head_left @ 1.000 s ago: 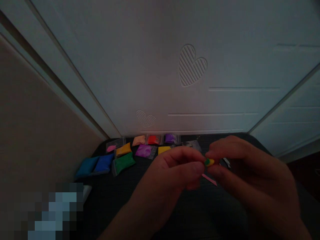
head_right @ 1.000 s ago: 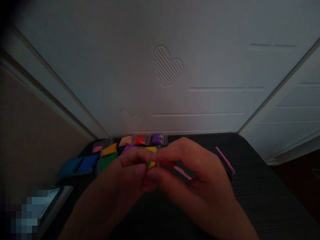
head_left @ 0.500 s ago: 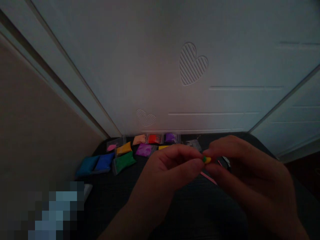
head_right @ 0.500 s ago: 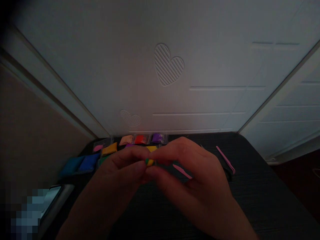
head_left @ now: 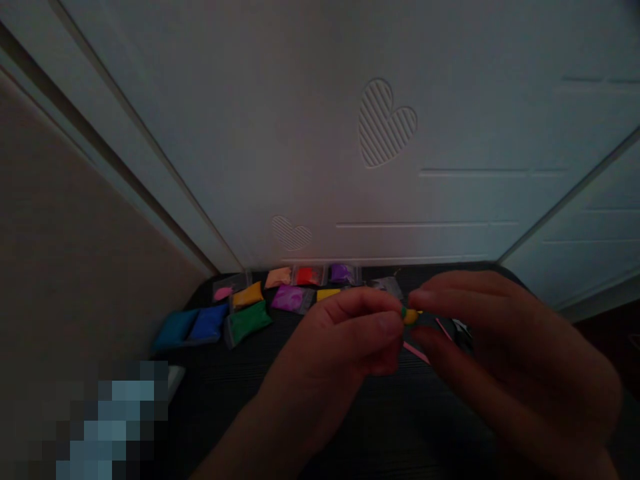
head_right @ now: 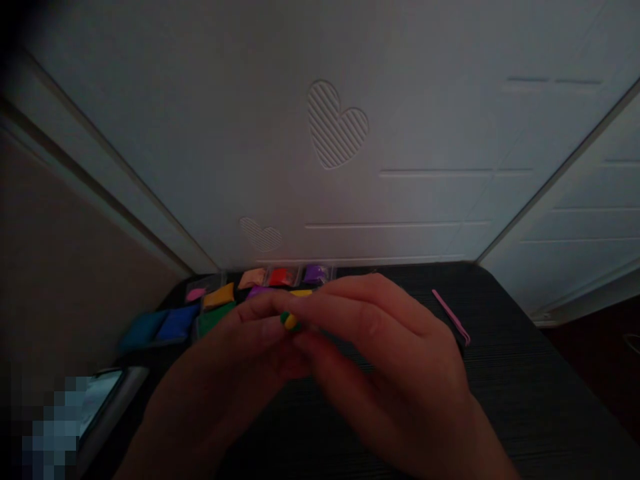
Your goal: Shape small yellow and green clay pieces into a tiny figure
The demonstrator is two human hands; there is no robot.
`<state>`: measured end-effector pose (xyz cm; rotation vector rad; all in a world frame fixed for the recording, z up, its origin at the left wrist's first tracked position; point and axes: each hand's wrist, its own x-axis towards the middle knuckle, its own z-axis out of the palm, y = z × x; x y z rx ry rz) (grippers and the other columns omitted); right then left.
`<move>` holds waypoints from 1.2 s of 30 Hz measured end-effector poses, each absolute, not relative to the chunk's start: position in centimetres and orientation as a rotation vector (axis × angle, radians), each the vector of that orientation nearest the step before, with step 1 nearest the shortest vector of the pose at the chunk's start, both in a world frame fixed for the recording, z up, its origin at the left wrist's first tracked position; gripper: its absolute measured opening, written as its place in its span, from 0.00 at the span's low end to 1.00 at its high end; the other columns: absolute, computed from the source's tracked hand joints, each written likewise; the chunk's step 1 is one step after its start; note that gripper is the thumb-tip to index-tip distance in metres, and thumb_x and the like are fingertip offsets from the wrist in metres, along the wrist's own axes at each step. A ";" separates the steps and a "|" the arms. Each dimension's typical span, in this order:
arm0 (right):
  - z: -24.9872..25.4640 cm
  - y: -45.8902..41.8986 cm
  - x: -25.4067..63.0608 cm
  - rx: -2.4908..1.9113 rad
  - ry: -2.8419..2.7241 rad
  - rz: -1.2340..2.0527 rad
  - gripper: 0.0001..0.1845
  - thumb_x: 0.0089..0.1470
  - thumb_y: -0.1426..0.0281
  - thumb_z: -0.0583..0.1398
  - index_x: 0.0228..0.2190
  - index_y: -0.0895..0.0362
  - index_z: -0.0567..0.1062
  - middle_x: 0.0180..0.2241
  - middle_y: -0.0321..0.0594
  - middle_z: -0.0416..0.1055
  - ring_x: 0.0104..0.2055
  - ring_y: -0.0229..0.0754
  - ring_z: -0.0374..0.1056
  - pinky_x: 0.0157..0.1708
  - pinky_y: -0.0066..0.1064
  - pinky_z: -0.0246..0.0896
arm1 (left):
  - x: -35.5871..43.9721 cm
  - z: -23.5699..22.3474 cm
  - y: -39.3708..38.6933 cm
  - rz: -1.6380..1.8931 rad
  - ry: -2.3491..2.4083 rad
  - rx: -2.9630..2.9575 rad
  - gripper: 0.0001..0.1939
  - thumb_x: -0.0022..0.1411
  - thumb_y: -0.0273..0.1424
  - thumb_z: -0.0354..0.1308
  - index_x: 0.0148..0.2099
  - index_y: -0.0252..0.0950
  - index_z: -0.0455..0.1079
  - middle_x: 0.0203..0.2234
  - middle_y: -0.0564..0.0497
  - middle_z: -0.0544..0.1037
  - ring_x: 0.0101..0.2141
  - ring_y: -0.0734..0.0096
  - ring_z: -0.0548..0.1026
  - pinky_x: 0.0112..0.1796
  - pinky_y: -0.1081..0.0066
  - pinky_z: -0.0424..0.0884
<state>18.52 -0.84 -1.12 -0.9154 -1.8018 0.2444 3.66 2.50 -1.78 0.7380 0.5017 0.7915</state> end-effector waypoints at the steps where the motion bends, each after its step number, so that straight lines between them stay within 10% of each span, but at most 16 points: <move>1: -1.2 -0.8 18.4 -0.933 -1.779 0.217 0.23 0.42 0.83 0.59 0.41 0.53 0.69 0.37 0.35 0.67 0.38 0.37 0.64 0.35 0.27 0.63 | 3.7 -1.8 2.5 0.791 0.515 0.740 0.05 0.48 0.30 0.59 0.31 0.36 0.71 0.20 0.56 0.64 0.24 0.79 0.63 0.28 0.74 0.60; 36: -0.5 -0.9 19.0 -1.024 -1.941 0.032 0.14 0.43 0.79 0.59 0.34 0.55 0.68 0.34 0.36 0.68 0.37 0.36 0.65 0.34 0.26 0.63 | 4.0 -1.8 1.7 1.079 0.682 1.006 0.03 0.49 0.28 0.60 0.30 0.39 0.71 0.22 0.56 0.71 0.24 0.79 0.66 0.26 0.78 0.61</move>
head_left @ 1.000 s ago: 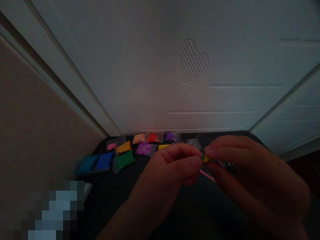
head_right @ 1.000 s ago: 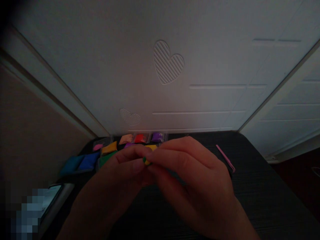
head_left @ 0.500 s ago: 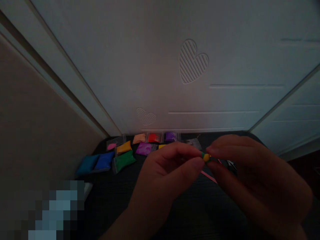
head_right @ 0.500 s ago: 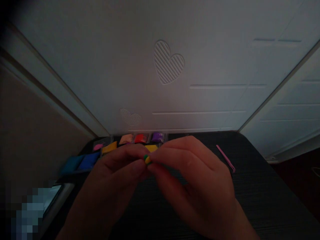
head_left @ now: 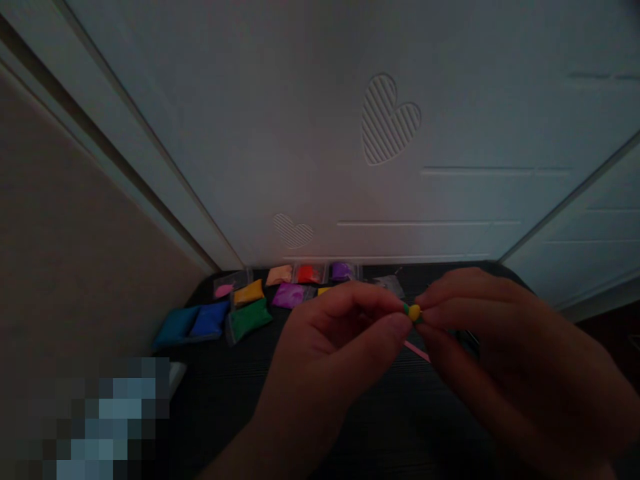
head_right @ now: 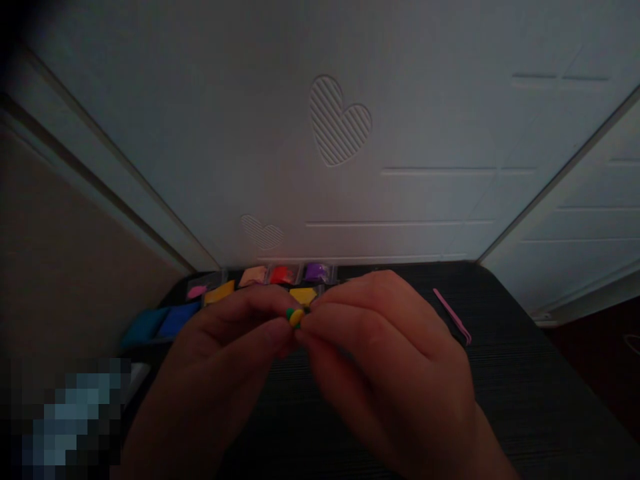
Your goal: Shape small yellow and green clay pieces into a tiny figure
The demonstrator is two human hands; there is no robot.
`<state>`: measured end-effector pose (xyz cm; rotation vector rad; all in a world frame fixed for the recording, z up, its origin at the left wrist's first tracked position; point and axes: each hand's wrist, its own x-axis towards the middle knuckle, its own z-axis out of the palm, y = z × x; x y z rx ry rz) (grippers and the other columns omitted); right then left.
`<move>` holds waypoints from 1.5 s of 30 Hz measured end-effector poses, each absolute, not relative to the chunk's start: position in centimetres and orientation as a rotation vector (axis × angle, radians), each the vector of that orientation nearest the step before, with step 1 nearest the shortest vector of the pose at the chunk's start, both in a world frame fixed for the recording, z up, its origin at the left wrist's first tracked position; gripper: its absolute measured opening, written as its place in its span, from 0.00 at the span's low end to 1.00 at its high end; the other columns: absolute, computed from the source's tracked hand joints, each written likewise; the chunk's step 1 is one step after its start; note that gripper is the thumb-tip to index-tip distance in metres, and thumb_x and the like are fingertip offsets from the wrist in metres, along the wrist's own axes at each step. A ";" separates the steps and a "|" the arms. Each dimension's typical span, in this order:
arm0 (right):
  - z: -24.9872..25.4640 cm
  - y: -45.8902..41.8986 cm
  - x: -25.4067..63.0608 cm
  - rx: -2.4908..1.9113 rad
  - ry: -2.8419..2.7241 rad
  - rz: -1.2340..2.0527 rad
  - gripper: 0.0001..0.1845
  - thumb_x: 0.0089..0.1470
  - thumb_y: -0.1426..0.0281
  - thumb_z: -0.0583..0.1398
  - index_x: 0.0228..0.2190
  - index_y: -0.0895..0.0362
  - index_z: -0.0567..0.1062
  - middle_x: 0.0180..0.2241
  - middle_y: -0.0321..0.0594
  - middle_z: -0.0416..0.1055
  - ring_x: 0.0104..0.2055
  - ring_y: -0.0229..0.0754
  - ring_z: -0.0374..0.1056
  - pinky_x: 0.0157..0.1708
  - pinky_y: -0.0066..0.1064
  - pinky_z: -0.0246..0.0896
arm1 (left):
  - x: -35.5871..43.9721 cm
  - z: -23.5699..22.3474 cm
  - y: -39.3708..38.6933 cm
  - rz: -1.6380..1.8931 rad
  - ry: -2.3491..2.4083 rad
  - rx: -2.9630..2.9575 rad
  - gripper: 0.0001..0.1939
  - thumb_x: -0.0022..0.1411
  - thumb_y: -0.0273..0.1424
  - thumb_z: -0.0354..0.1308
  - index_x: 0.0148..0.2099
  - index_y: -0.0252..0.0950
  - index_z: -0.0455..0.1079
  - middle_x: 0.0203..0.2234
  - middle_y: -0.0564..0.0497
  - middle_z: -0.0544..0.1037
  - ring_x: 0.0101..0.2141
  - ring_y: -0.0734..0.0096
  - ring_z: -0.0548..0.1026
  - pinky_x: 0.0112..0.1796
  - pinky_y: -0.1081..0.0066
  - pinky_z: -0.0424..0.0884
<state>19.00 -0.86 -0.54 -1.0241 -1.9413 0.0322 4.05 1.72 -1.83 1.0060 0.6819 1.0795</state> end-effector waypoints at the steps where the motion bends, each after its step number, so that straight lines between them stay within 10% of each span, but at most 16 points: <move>1: -0.5 -0.9 19.0 -1.021 -1.941 0.031 0.14 0.43 0.79 0.59 0.34 0.55 0.68 0.34 0.36 0.68 0.37 0.36 0.65 0.34 0.26 0.63 | 4.0 -1.8 1.7 1.074 0.683 1.011 0.03 0.49 0.27 0.59 0.30 0.39 0.71 0.22 0.56 0.71 0.24 0.79 0.66 0.26 0.78 0.61; 45: -0.4 -0.9 19.1 -0.971 -1.962 0.041 0.07 0.45 0.77 0.59 0.30 0.57 0.69 0.35 0.36 0.69 0.38 0.33 0.66 0.36 0.21 0.64 | 2.8 -0.4 1.1 1.213 0.954 1.835 0.09 0.50 0.23 0.57 0.33 0.43 0.70 0.25 0.59 0.75 0.27 0.74 0.73 0.28 0.75 0.70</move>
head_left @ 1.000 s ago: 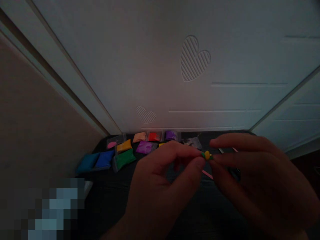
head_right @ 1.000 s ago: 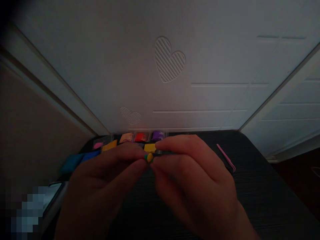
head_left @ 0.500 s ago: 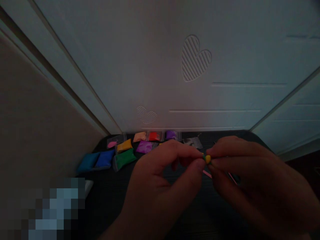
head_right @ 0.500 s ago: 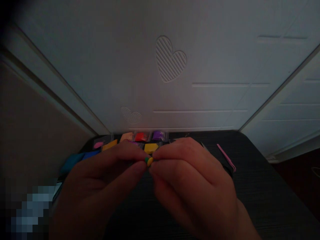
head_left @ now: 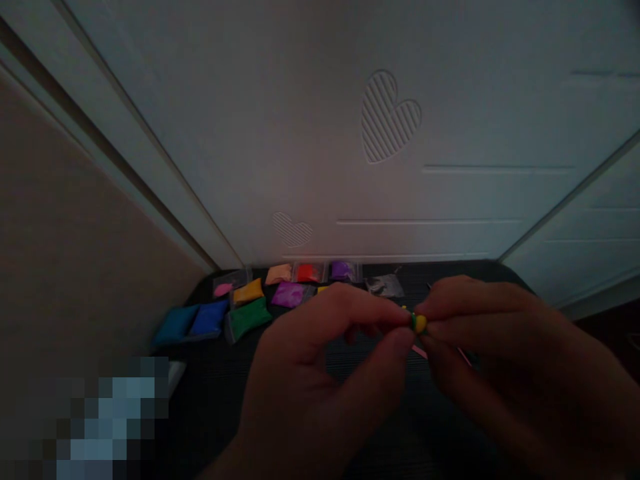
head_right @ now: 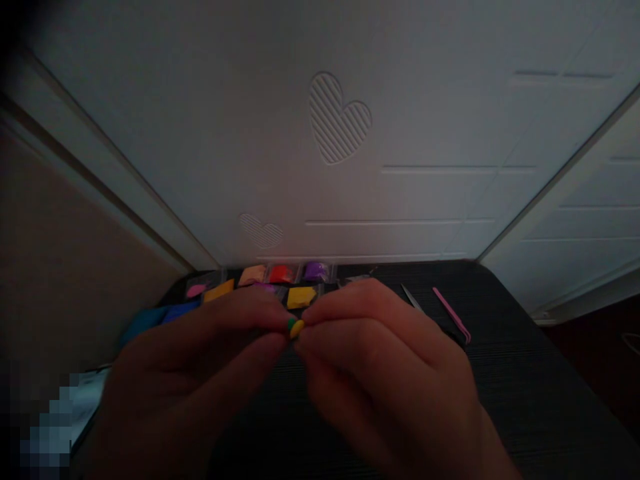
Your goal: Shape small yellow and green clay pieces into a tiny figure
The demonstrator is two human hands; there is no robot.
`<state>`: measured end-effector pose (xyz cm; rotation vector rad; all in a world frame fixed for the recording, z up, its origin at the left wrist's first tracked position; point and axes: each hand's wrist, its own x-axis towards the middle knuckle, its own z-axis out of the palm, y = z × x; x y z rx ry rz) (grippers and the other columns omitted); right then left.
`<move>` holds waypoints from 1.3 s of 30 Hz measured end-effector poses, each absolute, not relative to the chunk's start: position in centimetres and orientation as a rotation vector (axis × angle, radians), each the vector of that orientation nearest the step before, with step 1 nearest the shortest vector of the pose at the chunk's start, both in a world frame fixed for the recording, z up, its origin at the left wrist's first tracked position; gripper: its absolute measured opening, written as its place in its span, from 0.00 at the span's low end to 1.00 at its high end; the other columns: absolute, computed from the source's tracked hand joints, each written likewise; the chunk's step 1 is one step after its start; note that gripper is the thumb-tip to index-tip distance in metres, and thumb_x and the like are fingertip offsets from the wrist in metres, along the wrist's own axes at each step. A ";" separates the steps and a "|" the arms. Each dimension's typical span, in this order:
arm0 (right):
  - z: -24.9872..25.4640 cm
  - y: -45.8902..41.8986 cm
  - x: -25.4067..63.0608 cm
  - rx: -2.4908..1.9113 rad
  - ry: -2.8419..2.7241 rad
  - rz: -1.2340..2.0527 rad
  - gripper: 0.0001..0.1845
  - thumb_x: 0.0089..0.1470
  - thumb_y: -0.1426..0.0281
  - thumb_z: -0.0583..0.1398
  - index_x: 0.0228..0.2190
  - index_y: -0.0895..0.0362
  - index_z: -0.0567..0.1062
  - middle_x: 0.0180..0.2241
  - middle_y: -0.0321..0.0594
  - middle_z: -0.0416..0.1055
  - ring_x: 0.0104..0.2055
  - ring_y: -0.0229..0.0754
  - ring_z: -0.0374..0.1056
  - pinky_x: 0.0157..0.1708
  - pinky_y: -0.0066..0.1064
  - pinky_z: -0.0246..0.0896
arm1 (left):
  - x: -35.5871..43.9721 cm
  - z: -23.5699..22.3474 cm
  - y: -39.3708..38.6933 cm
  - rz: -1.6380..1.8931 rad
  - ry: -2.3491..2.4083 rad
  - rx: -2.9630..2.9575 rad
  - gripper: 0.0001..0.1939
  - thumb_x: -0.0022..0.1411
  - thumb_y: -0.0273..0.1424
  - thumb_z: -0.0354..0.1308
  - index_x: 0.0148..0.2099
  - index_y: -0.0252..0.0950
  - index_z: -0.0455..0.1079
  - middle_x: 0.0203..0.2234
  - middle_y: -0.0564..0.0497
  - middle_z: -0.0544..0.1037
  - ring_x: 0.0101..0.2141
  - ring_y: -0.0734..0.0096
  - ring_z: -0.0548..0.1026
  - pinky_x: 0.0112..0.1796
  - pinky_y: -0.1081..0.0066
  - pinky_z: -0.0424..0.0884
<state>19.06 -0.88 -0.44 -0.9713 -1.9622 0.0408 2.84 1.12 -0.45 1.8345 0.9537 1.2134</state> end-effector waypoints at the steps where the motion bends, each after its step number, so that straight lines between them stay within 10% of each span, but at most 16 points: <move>1: -0.4 -0.9 19.0 -0.974 -1.951 0.038 0.08 0.45 0.77 0.59 0.30 0.57 0.69 0.35 0.36 0.69 0.38 0.33 0.66 0.36 0.21 0.64 | 2.9 -0.4 1.1 1.233 0.947 1.856 0.10 0.49 0.23 0.57 0.34 0.43 0.70 0.25 0.59 0.75 0.28 0.73 0.74 0.29 0.75 0.70; 39: -1.1 -1.4 19.0 -1.000 -1.886 0.093 0.13 0.45 0.77 0.59 0.35 0.53 0.67 0.37 0.33 0.68 0.40 0.35 0.65 0.37 0.23 0.64 | 2.7 -0.3 1.4 1.341 0.938 2.034 0.10 0.47 0.23 0.59 0.33 0.43 0.70 0.29 0.58 0.76 0.29 0.72 0.74 0.28 0.75 0.71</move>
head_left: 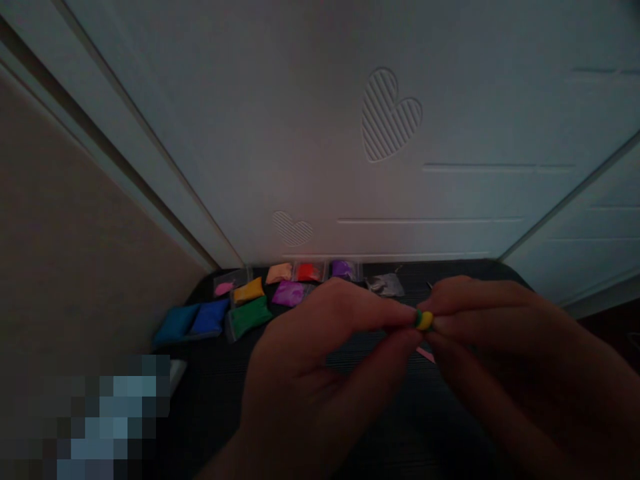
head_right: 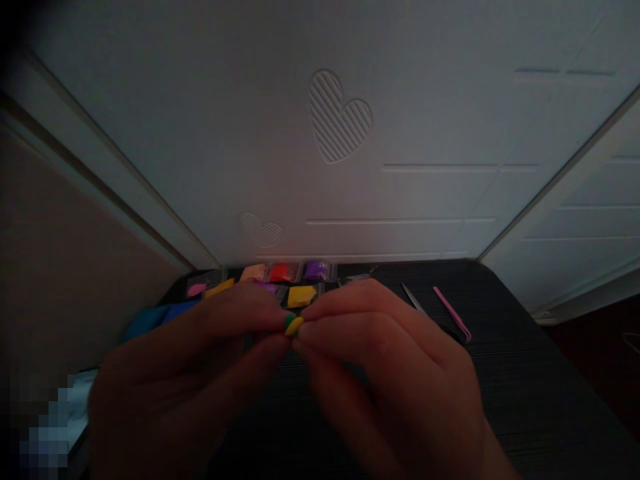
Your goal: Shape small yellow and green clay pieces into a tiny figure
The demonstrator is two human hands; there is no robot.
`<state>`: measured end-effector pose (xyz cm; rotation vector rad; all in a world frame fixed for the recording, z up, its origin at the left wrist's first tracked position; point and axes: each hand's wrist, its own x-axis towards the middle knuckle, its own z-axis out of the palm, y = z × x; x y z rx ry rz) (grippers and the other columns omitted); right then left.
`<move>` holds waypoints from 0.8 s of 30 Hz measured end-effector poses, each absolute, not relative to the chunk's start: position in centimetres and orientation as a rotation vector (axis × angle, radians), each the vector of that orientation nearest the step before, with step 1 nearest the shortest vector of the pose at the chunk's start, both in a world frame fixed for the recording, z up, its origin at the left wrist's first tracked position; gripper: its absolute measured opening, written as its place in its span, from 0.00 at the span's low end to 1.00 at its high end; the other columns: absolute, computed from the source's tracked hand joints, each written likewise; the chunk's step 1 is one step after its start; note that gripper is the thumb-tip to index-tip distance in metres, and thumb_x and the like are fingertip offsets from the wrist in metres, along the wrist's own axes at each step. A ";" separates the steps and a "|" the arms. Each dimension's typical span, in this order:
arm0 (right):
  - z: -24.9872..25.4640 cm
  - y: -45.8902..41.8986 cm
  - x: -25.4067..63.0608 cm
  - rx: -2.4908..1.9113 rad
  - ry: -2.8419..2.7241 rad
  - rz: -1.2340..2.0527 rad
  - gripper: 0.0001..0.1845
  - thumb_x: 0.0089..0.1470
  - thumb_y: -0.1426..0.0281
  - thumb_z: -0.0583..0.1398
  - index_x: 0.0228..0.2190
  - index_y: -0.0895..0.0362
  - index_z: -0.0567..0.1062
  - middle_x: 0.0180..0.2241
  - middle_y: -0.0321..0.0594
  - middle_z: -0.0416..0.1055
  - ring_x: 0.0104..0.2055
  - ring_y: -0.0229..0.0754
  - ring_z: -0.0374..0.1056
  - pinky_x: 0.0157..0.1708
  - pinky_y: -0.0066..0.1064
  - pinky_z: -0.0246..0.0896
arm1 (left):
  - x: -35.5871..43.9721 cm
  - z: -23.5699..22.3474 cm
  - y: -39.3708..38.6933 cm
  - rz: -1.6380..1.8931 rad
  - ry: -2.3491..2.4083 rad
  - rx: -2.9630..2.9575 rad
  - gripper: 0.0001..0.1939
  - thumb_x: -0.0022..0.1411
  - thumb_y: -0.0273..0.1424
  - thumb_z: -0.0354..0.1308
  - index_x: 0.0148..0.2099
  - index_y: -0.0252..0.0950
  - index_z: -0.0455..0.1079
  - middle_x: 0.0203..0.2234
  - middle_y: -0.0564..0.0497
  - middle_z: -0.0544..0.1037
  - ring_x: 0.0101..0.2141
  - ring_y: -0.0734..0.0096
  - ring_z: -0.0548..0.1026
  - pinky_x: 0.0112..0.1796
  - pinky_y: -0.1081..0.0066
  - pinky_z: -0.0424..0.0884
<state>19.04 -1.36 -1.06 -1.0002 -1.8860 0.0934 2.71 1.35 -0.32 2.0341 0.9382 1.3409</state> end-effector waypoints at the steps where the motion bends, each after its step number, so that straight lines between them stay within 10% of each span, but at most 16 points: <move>1: -1.0 -1.4 19.0 -1.023 -1.889 0.086 0.12 0.45 0.75 0.59 0.34 0.52 0.67 0.37 0.33 0.68 0.39 0.36 0.66 0.36 0.24 0.65 | 2.7 -0.3 1.4 1.345 0.939 2.034 0.10 0.47 0.23 0.59 0.33 0.43 0.70 0.29 0.58 0.76 0.29 0.72 0.74 0.28 0.75 0.71; 24: -1.3 -1.7 18.4 -1.081 -1.819 0.002 0.16 0.46 0.69 0.59 0.40 0.49 0.66 0.36 0.34 0.68 0.36 0.37 0.66 0.35 0.28 0.65 | 3.6 -1.0 0.2 1.526 1.034 1.943 0.11 0.50 0.22 0.57 0.35 0.44 0.69 0.31 0.57 0.75 0.33 0.71 0.73 0.31 0.72 0.72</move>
